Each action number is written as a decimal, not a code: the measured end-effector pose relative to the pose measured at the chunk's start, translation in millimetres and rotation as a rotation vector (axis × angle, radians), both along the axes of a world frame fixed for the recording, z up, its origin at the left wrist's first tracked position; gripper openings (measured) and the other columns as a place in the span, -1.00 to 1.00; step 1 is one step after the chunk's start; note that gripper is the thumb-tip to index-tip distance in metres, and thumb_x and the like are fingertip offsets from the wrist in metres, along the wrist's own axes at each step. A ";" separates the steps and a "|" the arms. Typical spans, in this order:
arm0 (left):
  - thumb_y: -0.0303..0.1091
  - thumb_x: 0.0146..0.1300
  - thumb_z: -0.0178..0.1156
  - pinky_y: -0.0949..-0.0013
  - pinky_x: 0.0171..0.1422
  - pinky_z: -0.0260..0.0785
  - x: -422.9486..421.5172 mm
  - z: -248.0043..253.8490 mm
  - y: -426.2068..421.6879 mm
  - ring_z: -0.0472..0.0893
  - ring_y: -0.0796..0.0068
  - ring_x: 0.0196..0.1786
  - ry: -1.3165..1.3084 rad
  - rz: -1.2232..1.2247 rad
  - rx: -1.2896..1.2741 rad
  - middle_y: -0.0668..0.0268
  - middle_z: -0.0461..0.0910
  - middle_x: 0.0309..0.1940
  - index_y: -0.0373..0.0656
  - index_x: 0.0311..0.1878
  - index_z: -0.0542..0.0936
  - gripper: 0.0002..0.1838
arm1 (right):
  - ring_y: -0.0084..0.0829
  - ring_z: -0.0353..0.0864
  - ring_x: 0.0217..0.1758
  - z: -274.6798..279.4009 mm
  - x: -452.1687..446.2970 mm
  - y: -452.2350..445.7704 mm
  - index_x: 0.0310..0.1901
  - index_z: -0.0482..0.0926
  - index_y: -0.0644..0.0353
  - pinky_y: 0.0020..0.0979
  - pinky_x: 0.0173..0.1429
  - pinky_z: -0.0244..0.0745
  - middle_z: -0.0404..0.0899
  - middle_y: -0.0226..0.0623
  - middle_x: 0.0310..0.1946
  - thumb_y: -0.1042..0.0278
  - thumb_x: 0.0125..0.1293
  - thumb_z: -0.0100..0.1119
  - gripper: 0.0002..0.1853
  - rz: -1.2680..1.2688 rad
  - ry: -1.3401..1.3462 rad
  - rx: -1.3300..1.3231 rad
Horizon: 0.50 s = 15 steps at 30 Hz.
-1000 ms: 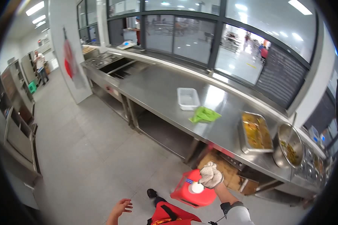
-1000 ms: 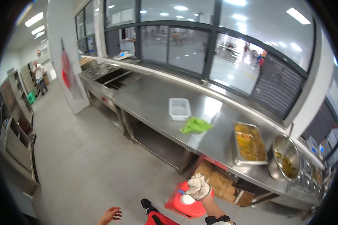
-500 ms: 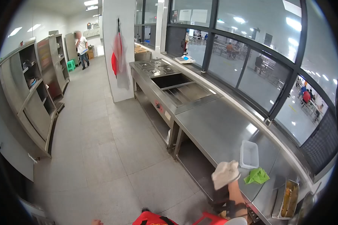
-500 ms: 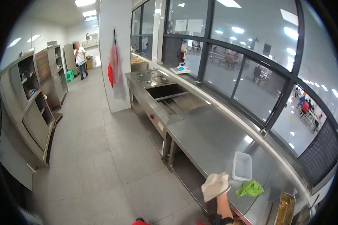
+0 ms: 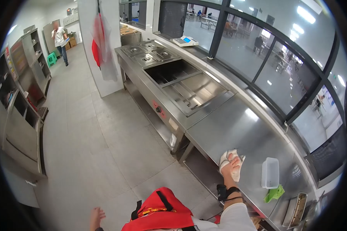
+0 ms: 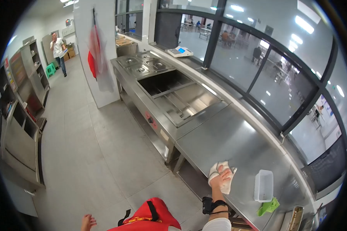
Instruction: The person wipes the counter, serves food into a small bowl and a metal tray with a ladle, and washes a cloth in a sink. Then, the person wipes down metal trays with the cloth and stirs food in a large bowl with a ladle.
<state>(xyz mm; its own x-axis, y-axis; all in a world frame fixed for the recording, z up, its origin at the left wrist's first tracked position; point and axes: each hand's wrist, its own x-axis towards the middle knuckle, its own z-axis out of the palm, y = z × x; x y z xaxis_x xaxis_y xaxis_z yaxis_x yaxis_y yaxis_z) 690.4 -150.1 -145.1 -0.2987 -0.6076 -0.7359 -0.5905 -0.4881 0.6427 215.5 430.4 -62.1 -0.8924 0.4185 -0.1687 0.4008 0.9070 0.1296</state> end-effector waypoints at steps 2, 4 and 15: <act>-0.28 0.11 -0.04 0.22 -0.44 0.43 -114.1 56.0 -6.0 0.49 0.29 -0.43 0.025 -0.126 -0.012 0.17 0.42 -0.38 -0.20 -0.10 0.32 -0.70 | 0.15 -0.49 0.29 5.8 -22.3 -40.5 0.23 -0.50 0.12 0.19 0.18 -0.46 -0.46 0.18 0.23 0.19 0.05 -0.09 -0.11 0.058 0.017 0.063; -0.30 0.10 -0.04 0.22 -0.44 0.43 -191.2 60.5 -18.1 0.49 0.30 -0.44 0.061 -0.223 -0.009 0.18 0.43 -0.40 -0.19 -0.13 0.35 -0.73 | 0.15 -0.47 0.29 -7.9 -49.3 -61.9 0.24 -0.48 0.13 0.20 0.19 -0.45 -0.42 0.17 0.23 0.22 0.02 -0.06 -0.10 0.070 0.130 0.108; -0.31 0.11 -0.02 0.13 -0.33 0.45 -382.0 40.6 -67.5 0.52 0.21 -0.35 -0.063 -0.553 0.184 0.13 0.46 -0.35 -0.19 -0.12 0.37 -0.73 | 0.03 -0.40 0.32 -13.1 -194.2 -189.0 0.26 -0.25 0.08 0.10 0.24 -0.48 -0.33 0.04 0.26 0.27 -0.04 -0.03 -0.16 0.177 0.309 0.025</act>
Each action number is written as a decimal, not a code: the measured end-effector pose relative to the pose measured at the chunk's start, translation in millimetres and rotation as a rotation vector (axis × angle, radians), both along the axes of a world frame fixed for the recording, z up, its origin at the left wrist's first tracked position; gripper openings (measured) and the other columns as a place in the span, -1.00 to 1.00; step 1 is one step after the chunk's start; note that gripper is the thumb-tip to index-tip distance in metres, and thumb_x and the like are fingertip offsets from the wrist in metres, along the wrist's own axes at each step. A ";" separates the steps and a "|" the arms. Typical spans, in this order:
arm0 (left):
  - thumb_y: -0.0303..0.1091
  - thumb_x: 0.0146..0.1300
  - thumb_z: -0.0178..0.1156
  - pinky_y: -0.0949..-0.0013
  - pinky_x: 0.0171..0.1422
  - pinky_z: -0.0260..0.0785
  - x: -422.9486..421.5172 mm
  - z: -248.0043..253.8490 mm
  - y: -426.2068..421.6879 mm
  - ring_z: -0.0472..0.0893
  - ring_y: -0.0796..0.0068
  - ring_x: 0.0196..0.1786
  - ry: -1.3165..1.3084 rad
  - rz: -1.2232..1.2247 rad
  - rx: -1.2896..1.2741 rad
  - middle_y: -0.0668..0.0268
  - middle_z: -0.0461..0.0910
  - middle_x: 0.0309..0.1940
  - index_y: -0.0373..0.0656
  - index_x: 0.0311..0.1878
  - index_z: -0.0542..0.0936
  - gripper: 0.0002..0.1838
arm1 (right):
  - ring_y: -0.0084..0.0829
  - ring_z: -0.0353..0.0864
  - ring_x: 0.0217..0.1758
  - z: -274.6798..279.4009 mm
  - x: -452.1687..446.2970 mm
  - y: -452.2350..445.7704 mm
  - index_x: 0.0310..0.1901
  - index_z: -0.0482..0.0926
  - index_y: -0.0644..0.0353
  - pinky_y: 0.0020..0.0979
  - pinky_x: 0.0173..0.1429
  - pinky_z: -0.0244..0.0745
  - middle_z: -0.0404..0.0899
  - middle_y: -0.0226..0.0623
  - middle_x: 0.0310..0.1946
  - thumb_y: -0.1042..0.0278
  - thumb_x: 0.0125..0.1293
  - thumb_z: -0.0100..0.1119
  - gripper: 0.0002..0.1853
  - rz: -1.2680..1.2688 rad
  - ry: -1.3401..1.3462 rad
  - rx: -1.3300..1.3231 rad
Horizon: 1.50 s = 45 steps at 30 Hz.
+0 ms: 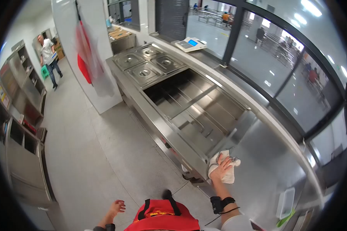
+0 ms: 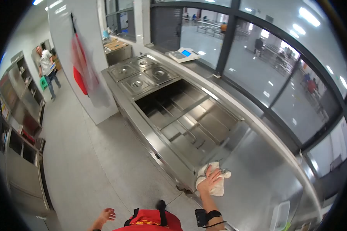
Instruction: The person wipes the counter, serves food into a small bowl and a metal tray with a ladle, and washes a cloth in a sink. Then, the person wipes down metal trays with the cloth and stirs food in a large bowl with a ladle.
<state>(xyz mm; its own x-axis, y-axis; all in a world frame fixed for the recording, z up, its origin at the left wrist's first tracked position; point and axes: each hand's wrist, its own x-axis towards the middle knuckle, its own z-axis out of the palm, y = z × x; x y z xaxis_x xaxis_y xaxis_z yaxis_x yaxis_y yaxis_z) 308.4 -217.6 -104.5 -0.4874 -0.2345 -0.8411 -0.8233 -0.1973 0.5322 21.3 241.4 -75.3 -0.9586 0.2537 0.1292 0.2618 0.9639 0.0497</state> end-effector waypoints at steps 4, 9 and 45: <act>-0.31 0.08 0.02 0.16 -0.35 0.43 -35.6 -6.8 -31.3 0.52 0.28 -0.41 -0.120 0.019 -0.066 0.18 0.47 -0.40 -0.17 -0.15 0.39 -0.74 | -0.09 -0.30 0.33 25.7 -53.5 -24.3 0.19 0.08 0.09 -0.01 0.29 -0.44 -0.14 -0.10 0.25 0.26 -0.02 -0.05 -0.35 0.148 0.061 -0.146; -0.29 0.08 0.01 0.26 -0.36 0.43 -93.1 2.8 -63.0 0.51 0.36 -0.40 -0.139 -0.120 -0.084 0.20 0.48 -0.40 -0.21 -0.16 0.40 -0.73 | -0.18 -0.18 0.32 17.3 -76.5 -19.6 0.09 0.26 0.12 -0.08 0.31 -0.38 0.07 -0.22 0.20 0.30 0.02 -0.10 -0.49 0.119 0.107 -0.185; -0.16 0.02 0.02 0.41 -0.45 0.37 -65.3 -3.6 -64.7 0.45 0.52 -0.46 -0.201 -0.141 -0.219 0.34 0.46 -0.43 -0.10 -0.14 0.43 -0.66 | -0.05 -0.15 0.29 56.5 -71.2 -162.7 0.16 0.13 0.12 -0.05 0.28 -0.26 -0.03 -0.15 0.23 0.27 -0.06 0.01 -0.35 0.878 -0.104 -0.239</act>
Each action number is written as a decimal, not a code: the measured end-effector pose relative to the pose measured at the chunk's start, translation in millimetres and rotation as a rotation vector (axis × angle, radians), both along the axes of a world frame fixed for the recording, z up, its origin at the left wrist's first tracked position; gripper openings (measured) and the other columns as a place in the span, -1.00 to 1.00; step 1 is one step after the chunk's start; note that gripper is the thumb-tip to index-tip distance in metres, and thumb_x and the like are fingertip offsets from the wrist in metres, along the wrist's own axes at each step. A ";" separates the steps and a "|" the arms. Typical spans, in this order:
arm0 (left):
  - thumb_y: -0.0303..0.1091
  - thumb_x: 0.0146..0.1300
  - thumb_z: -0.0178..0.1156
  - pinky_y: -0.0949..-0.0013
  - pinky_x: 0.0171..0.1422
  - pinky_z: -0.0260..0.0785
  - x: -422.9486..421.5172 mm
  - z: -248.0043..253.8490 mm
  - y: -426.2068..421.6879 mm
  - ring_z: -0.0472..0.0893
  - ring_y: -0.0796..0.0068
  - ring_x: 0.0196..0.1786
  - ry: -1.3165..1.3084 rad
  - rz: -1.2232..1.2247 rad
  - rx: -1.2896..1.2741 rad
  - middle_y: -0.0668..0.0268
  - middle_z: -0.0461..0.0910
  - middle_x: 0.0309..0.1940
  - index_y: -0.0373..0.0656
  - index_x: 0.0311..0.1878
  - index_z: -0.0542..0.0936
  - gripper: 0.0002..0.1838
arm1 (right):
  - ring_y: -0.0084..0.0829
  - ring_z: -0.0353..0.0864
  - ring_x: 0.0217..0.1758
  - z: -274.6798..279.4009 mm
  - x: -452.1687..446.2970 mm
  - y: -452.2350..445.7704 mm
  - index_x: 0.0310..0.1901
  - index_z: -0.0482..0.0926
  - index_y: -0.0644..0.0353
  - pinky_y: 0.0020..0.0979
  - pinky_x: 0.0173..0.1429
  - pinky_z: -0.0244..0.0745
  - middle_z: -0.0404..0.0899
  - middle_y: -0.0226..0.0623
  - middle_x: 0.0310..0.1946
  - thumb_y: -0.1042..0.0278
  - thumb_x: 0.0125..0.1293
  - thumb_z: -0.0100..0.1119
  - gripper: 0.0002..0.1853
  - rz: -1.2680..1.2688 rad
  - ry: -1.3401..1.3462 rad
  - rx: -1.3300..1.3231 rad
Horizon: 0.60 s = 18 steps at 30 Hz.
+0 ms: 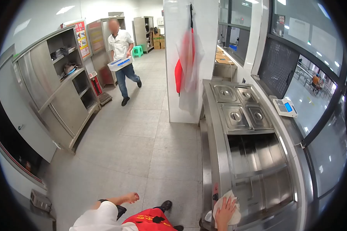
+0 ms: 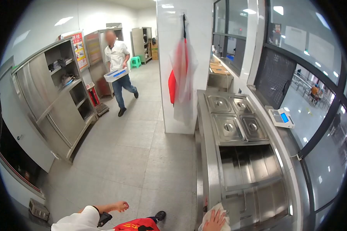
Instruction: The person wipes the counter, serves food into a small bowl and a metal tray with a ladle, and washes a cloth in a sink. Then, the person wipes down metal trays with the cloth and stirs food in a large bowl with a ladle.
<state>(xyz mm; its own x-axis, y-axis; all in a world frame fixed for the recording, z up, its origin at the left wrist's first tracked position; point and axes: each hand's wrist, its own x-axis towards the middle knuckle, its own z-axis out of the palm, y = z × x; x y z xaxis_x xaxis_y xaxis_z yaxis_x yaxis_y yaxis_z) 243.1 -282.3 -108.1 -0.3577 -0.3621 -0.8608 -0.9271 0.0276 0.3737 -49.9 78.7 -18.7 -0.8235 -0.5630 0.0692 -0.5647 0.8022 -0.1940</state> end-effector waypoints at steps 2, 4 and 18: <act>-0.15 0.02 0.02 0.41 -0.45 0.37 -14.5 7.9 -12.5 0.44 0.51 -0.46 0.034 -0.001 0.005 0.33 0.45 -0.43 -0.10 -0.14 0.43 -0.65 | -0.04 -0.16 0.30 -4.9 -17.8 -16.1 0.18 0.11 0.10 -0.04 0.28 -0.23 -0.05 -0.16 0.23 0.28 -0.08 0.03 -0.31 -0.019 0.009 -0.025; -0.16 0.02 0.02 0.41 -0.45 0.37 -28.1 2.2 -27.6 0.45 0.51 -0.46 0.137 -0.003 -0.009 0.33 0.46 -0.42 -0.11 -0.16 0.43 -0.67 | -0.04 -0.17 0.30 -10.3 -27.3 -32.0 0.19 0.09 0.08 -0.04 0.27 -0.22 -0.06 -0.16 0.24 0.29 -0.09 0.03 -0.30 -0.039 0.027 -0.016; -0.22 0.07 0.03 0.16 -0.41 0.41 118.8 -53.2 -137.2 0.47 0.27 -0.48 0.167 0.892 0.119 0.13 0.43 -0.39 -0.18 -0.11 0.29 -0.65 | 0.01 -0.09 0.26 -3.5 -46.8 -76.6 0.24 -0.04 0.15 -0.11 0.23 -0.13 -0.07 -0.04 0.23 0.03 0.25 -0.33 -0.42 -0.088 0.155 0.334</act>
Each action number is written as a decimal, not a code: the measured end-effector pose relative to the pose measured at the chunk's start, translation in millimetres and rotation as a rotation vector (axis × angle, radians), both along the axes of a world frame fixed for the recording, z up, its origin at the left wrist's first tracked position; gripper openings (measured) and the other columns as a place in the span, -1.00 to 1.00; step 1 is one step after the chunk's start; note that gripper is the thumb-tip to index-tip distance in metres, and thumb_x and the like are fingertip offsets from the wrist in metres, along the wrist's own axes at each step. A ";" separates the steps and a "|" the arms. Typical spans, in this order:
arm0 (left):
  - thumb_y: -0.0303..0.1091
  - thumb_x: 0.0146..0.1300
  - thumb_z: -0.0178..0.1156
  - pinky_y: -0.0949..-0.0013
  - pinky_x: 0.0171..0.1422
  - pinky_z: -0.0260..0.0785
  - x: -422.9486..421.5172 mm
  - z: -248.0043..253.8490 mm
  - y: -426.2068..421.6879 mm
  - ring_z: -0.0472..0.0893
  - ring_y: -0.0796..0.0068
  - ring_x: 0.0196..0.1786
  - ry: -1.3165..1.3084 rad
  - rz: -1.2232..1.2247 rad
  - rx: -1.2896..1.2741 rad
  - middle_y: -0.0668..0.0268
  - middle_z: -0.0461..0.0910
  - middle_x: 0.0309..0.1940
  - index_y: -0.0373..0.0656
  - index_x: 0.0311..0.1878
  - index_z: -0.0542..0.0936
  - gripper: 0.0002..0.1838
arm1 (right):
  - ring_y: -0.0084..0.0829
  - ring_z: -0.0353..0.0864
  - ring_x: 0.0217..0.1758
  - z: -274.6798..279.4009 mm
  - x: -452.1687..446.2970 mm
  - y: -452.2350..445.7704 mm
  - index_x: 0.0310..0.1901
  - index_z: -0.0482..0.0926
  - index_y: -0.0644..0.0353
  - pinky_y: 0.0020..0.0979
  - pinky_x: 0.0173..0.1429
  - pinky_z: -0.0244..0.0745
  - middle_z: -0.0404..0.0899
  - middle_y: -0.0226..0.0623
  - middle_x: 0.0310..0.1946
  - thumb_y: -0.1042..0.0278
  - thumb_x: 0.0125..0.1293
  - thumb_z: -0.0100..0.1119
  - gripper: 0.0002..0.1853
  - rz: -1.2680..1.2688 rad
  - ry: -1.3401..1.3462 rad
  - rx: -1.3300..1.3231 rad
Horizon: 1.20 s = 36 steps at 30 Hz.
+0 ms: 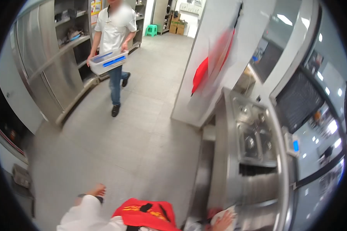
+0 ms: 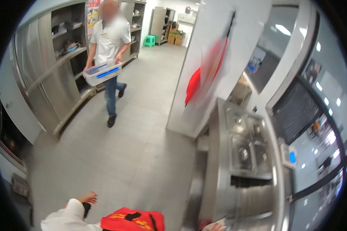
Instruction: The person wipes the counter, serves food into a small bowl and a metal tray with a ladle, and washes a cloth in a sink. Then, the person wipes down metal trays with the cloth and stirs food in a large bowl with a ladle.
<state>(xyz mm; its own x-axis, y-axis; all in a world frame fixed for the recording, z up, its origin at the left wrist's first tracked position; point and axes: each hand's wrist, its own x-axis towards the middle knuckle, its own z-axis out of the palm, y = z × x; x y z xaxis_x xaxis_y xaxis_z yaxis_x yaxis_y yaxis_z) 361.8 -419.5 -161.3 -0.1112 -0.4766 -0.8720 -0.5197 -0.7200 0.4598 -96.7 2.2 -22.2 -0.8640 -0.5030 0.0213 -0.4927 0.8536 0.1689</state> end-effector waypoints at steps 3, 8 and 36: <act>-0.36 0.05 -0.05 0.22 -0.51 0.40 -58.2 -16.5 -40.6 0.49 0.24 -0.49 -0.187 -0.077 -0.022 0.08 0.45 -0.40 -0.30 -0.18 0.38 -0.73 | 0.00 -0.11 0.28 -14.4 -41.3 -41.6 0.23 -0.05 0.22 -0.10 0.25 -0.16 -0.11 0.02 0.23 0.11 0.24 -0.30 -0.43 0.025 0.038 0.044; -0.33 0.05 -0.01 0.36 -0.42 0.43 -204.2 -0.4 -100.8 0.52 0.40 -0.44 0.004 -0.297 -0.136 0.22 0.49 -0.40 -0.27 -0.15 0.39 -0.70 | -0.01 -0.03 0.22 -23.2 -116.1 -110.5 0.20 0.00 0.25 -0.07 0.20 -0.11 -0.01 0.03 0.17 0.16 0.24 -0.30 -0.47 0.202 0.105 -0.064; -0.22 0.14 -0.05 0.30 -0.30 0.41 -543.5 71.6 -372.0 0.50 0.31 -0.30 -0.017 -0.776 -0.013 0.15 0.45 -0.32 -0.19 -0.08 0.36 -0.68 | -0.23 -0.12 0.32 -37.3 -410.7 -475.7 0.19 0.07 0.15 -0.17 0.30 -0.18 -0.03 -0.25 0.24 0.28 0.12 -0.15 -0.45 -0.059 0.050 -0.328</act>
